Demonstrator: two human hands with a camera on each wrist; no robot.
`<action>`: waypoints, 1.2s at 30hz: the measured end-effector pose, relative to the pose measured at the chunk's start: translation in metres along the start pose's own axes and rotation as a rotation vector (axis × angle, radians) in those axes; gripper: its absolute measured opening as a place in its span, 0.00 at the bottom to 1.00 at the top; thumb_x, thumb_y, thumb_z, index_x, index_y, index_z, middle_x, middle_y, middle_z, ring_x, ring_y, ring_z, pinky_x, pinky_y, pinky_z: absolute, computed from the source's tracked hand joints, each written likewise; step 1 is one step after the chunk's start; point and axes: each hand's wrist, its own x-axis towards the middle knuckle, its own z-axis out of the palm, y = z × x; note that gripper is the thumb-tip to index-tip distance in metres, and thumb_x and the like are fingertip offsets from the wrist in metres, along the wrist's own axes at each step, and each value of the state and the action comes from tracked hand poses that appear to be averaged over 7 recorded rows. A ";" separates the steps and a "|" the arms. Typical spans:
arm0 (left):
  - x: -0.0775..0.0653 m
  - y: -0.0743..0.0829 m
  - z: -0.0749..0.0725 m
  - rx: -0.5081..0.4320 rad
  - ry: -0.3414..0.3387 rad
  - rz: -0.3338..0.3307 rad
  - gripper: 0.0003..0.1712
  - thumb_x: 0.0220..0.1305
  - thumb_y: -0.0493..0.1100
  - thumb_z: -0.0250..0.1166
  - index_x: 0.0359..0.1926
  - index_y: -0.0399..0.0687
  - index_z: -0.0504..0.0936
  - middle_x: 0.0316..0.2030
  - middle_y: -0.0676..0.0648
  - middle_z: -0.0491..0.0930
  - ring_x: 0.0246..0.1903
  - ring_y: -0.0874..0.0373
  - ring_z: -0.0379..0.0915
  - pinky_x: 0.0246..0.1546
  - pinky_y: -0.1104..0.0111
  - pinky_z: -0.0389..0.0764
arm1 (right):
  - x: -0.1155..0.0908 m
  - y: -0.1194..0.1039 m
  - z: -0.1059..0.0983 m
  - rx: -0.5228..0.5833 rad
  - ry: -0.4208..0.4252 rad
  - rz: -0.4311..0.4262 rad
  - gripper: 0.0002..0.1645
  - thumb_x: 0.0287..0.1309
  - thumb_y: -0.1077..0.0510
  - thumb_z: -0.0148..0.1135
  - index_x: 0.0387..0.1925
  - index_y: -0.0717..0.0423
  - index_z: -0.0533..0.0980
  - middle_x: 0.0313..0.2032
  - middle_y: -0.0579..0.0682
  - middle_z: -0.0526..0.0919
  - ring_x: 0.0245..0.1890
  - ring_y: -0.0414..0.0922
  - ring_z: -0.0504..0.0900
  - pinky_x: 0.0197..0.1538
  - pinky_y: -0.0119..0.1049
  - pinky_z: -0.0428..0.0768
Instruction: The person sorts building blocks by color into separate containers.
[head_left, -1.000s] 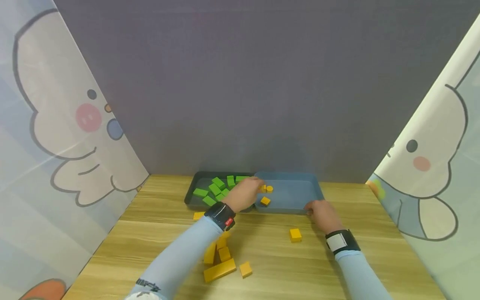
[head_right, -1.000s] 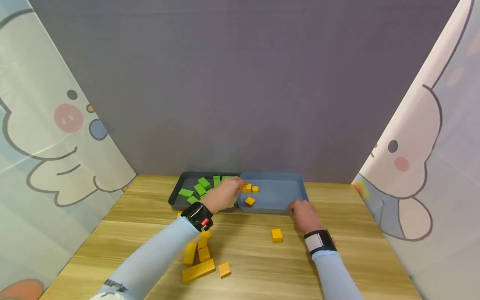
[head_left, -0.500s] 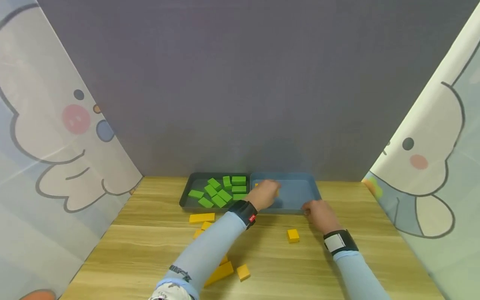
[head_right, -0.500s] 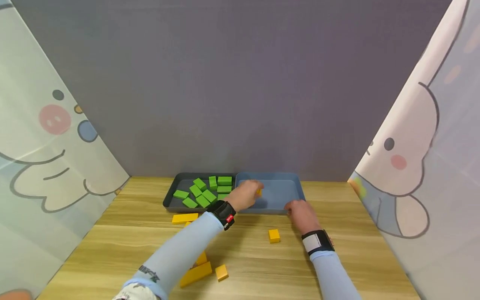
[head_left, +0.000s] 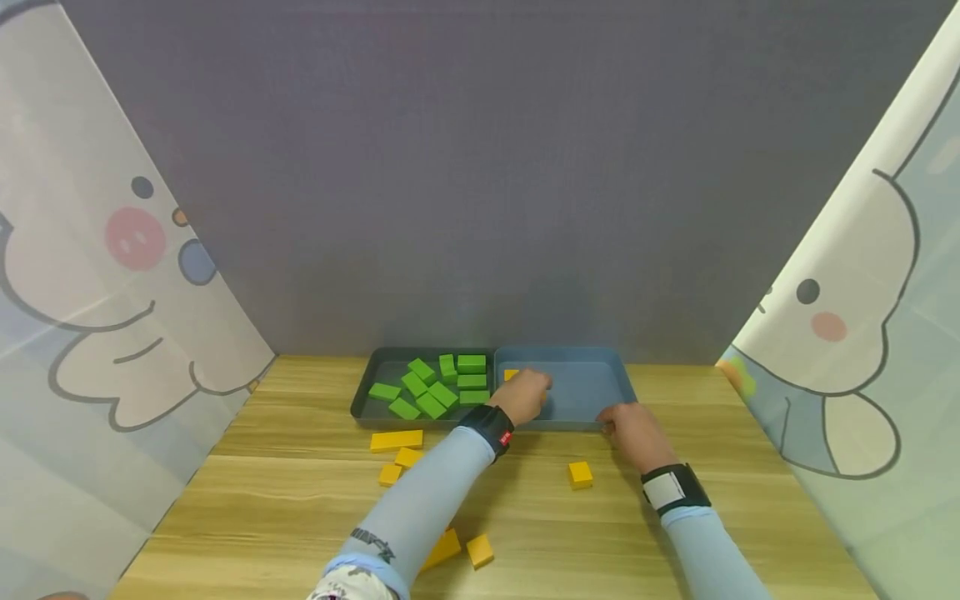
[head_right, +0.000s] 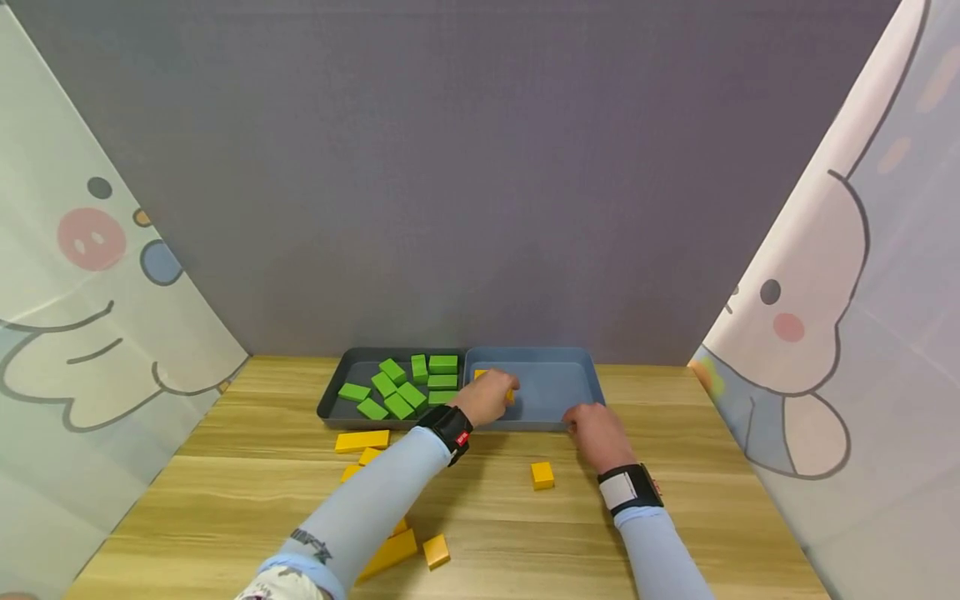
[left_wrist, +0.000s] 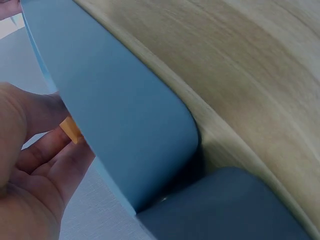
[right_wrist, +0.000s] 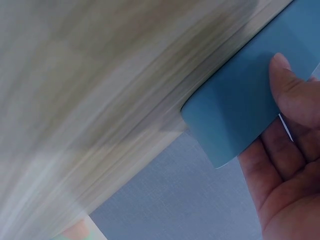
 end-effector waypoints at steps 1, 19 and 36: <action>0.000 0.000 0.001 0.004 0.001 0.000 0.15 0.71 0.34 0.65 0.56 0.46 0.86 0.48 0.48 0.90 0.47 0.57 0.87 0.46 0.71 0.88 | 0.000 0.000 0.000 -0.002 0.001 -0.001 0.10 0.53 0.72 0.72 0.33 0.56 0.90 0.35 0.51 0.92 0.35 0.47 0.88 0.44 0.50 0.90; -0.006 -0.004 -0.010 -0.030 0.023 -0.042 0.18 0.68 0.32 0.66 0.58 0.44 0.86 0.54 0.46 0.89 0.54 0.55 0.86 0.53 0.68 0.88 | 0.009 0.003 0.006 0.000 -0.024 0.008 0.10 0.53 0.72 0.73 0.37 0.59 0.90 0.38 0.54 0.93 0.39 0.52 0.90 0.49 0.53 0.89; -0.053 -0.032 -0.097 -0.070 0.133 -0.068 0.23 0.73 0.40 0.65 0.67 0.45 0.79 0.63 0.45 0.82 0.62 0.51 0.80 0.61 0.62 0.85 | 0.021 0.017 0.009 0.044 -0.016 -0.036 0.12 0.51 0.74 0.71 0.37 0.61 0.90 0.38 0.55 0.92 0.40 0.54 0.90 0.49 0.55 0.89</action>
